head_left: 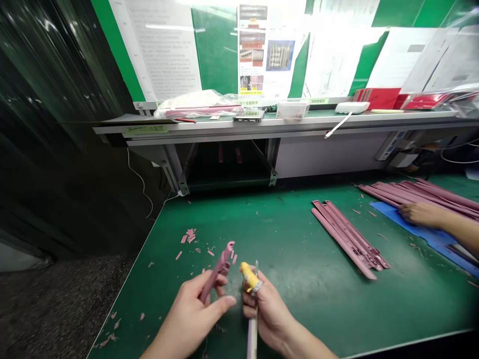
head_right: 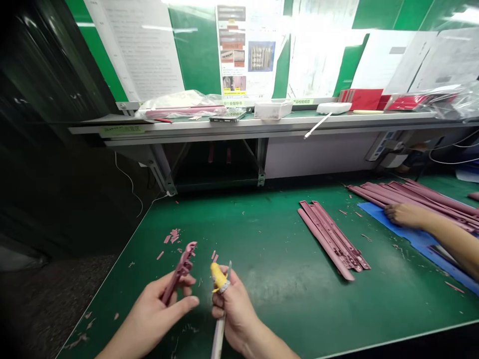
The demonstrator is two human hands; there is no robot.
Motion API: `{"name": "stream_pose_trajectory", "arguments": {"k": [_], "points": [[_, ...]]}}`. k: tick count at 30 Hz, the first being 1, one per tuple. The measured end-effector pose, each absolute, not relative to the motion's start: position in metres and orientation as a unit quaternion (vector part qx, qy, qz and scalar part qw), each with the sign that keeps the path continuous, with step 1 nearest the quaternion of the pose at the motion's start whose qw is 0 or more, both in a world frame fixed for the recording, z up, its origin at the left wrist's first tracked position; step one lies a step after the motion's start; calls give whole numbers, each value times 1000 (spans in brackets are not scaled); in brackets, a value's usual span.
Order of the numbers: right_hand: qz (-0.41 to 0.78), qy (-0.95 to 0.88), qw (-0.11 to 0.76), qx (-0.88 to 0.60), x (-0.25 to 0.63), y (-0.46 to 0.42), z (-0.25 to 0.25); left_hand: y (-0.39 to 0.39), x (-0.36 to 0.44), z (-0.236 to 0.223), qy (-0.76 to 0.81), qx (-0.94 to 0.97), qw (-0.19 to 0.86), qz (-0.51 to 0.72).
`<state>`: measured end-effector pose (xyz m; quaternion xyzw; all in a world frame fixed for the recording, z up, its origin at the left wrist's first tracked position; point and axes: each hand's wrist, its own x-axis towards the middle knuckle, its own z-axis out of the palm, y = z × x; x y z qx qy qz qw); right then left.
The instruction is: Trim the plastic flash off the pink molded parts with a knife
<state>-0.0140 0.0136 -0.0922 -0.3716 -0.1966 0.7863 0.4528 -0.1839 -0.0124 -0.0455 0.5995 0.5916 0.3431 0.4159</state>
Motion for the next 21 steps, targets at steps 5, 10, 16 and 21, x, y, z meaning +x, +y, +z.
{"name": "stream_pose_trajectory", "arguments": {"k": [5, 10, 16, 21], "points": [[776, -220, 460, -371, -26, -12, -77, -21, -152, -27, 557, 658, 389, 325], [794, -182, 429, -391, -20, -23, -73, -17, -154, -26, 565, 702, 302, 311], [853, -212, 337, -337, 16, -39, -84, 3, -181, -8, 639, 645, 208, 363], [776, -305, 404, -375, 60, -70, -102, -16, -209, 0, 594, 610, 390, 351]]}}
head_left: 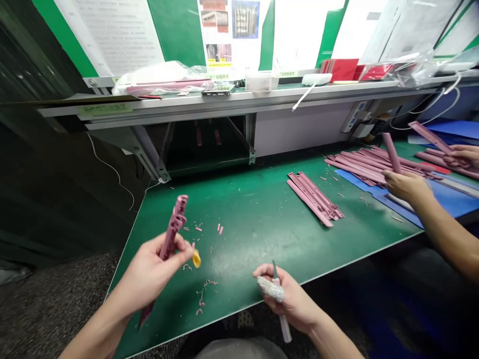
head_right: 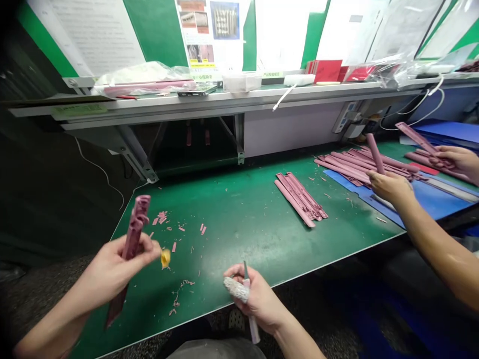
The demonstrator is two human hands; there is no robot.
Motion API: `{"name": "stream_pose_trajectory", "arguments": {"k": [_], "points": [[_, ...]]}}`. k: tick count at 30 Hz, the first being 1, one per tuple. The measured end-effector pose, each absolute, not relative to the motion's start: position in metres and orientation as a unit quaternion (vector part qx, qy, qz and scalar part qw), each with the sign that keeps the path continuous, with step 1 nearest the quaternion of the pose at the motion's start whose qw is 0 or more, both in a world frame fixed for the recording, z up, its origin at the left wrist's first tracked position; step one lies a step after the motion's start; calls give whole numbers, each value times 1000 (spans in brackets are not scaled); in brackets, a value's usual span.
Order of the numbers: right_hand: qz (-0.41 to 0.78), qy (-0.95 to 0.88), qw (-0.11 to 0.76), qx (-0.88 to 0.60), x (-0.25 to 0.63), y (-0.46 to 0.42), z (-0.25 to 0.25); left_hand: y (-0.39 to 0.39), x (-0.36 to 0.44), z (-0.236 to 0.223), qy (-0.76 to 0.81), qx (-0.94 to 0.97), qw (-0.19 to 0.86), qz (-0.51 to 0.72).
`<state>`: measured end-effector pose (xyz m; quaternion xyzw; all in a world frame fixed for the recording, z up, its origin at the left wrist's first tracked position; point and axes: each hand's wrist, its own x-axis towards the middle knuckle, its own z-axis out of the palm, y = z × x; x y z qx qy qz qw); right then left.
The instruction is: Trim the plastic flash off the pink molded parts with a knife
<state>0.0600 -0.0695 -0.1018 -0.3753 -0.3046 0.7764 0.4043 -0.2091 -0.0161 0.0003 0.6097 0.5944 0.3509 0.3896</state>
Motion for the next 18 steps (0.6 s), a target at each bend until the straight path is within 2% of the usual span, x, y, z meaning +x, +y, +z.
{"name": "stream_pose_trajectory", "arguments": {"k": [2, 4, 10, 13, 14, 18], "points": [[756, -312, 425, -387, 53, -88, -104, -38, -204, -10, 539, 597, 512, 300], [750, -316, 439, -380, 30, -107, -103, -63, -192, -26, 509, 577, 573, 282], [709, -273, 467, -452, -22, -162, -105, -122, -186, -74, 475, 592, 591, 273], [638, -287, 471, -538, 2, -192, -118, -149, -222, -118, 466, 548, 660, 217], [608, -288, 468, -572, 14, -202, -125, -159, -236, -137, 481, 462, 717, 205], [562, -265, 461, -634, 57, -216, -158, -205, -288, -214, 530, 313, 769, 171]]}}
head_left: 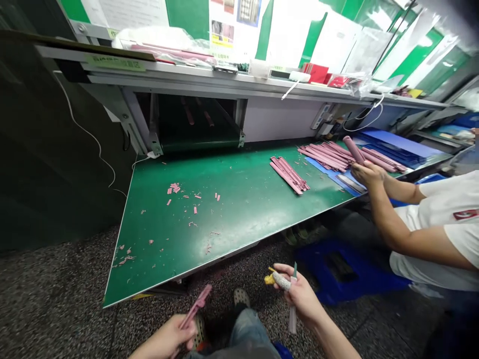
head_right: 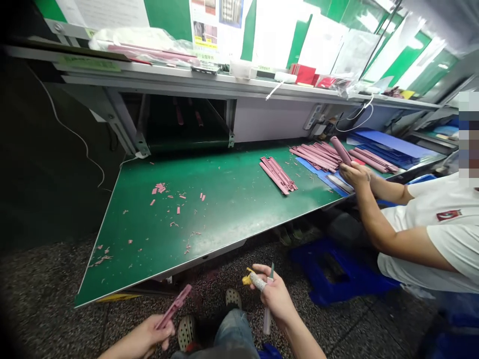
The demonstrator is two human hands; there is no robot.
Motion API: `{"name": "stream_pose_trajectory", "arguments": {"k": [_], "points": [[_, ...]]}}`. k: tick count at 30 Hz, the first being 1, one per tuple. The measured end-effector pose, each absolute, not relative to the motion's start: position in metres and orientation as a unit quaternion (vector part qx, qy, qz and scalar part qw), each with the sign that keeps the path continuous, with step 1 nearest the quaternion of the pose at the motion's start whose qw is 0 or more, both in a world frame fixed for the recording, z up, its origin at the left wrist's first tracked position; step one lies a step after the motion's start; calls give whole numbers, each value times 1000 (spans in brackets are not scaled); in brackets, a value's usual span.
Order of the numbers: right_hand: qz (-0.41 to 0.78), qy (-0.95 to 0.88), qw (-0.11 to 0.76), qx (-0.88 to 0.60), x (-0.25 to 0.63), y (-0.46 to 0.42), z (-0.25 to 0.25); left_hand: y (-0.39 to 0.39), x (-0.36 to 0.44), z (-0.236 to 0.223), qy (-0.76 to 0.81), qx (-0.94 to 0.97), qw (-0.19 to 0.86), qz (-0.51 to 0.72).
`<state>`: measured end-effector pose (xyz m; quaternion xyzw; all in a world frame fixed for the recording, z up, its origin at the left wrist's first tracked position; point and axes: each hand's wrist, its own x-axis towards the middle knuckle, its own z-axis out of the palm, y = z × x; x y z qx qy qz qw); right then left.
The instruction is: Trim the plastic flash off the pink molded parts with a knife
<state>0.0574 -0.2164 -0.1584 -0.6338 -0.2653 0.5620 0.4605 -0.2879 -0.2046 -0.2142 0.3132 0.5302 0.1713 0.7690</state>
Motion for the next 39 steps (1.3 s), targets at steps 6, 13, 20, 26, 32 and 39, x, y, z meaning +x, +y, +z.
{"name": "stream_pose_trajectory", "arguments": {"k": [6, 13, 20, 26, 32, 39], "points": [[586, -273, 448, -617, 66, -157, -220, -208, -315, -283, 584, 25, 749, 311], [621, -339, 380, -596, 79, -137, -256, -174, -245, -307, 445, -151, 700, 537], [660, -416, 297, -551, 106, -142, -259, -150, -183, -318, 360, -210, 605, 679], [667, -496, 212, -513, 159, -163, -228, -194, -165, -308, 339, -222, 584, 703], [537, -701, 122, -453, 148, -155, -156, -259, -153, -299, 360, -232, 588, 686], [362, -834, -43, -414, 53, -107, -179, -308, -169, -287, 430, -225, 518, 704]]}}
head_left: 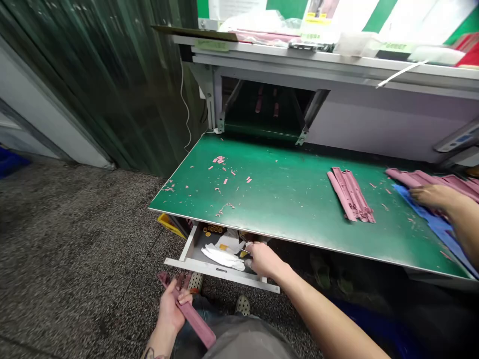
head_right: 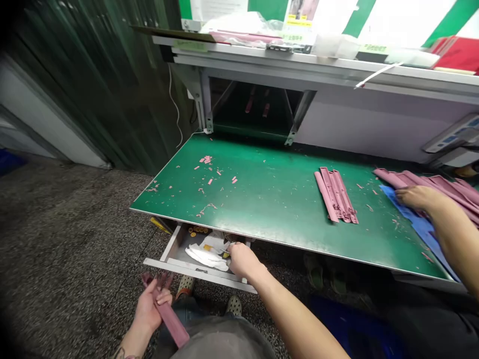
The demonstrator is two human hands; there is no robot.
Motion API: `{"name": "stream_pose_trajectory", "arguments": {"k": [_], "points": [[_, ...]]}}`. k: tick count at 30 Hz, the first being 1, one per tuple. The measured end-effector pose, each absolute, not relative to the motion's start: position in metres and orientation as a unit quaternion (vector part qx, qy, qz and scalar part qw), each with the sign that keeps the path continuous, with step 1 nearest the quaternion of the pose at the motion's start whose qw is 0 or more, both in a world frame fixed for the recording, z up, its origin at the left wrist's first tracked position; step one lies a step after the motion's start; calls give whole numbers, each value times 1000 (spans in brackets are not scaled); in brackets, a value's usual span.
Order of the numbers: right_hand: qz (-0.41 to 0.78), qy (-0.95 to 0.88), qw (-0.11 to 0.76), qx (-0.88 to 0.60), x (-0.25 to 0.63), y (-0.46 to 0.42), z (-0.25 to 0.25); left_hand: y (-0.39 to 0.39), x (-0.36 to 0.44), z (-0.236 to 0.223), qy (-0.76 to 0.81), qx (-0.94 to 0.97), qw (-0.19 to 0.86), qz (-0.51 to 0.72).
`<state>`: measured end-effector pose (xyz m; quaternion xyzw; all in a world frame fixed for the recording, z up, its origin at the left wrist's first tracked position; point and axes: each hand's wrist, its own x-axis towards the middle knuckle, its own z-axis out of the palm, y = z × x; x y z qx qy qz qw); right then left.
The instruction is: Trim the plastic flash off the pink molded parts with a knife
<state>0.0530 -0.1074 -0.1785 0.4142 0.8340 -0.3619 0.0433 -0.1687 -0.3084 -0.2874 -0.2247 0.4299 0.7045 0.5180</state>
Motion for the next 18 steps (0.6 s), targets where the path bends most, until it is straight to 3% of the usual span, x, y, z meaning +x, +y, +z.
{"name": "stream_pose_trajectory", "arguments": {"k": [4, 9, 18], "points": [[-333, 851, 97, 395, -2, -102, -203, -336, -202, -259, 500, -182, 427, 731], [-319, 860, 102, 385, -71, -98, -218, -353, -225, -208, 589, -55, 349, 727], [-351, 844, 62, 401, -95, -100, -226, -349, -216, -172, 687, 64, 354, 631]]}}
